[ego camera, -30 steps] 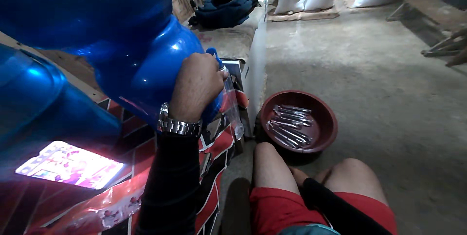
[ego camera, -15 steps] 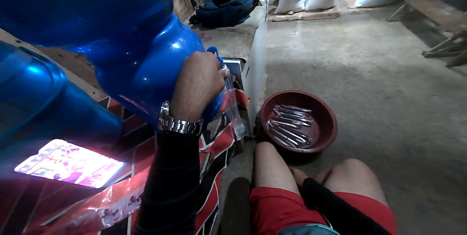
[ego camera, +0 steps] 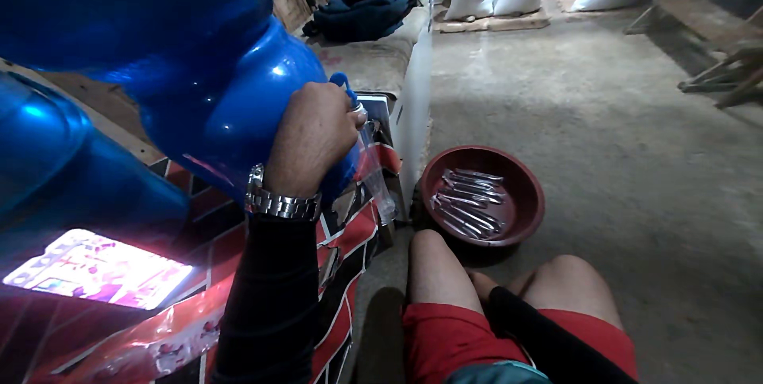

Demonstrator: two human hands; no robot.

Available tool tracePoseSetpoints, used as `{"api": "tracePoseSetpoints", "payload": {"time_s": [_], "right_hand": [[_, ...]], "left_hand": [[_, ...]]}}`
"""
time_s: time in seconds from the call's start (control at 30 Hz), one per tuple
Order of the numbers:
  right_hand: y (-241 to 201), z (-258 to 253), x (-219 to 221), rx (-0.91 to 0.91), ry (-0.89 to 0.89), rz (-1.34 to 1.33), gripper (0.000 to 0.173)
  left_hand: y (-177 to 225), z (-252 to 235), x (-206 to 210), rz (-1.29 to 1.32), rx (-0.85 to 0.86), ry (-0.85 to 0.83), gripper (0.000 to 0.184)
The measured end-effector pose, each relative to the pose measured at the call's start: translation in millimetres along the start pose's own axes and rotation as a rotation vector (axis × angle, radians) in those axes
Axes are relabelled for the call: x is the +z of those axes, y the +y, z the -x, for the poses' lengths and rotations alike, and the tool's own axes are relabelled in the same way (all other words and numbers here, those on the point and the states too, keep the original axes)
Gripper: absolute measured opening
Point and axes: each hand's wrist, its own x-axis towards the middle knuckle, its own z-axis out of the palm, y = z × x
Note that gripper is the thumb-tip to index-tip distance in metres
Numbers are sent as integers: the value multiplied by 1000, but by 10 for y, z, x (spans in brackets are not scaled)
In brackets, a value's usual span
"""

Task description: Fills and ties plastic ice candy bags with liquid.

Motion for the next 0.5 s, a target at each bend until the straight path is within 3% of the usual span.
{"api": "tracePoseSetpoints", "payload": {"time_s": [0.2,0.3,0.43,0.5], "right_hand": [[445,-704,202,-77,29,7,42],[398,-643,209,-57,53,-41,41],[623,-1010,253,-104,28,19,47],[763,-1113,339,-231,124,28,46]], "left_hand": [[-38,17,5,-1,62,8,37],[-33,24,-9,-3,70,-4,37],[-35,18,-13,10,68,-6,38],[-41,17,-9,8,69,-7,38]]}}
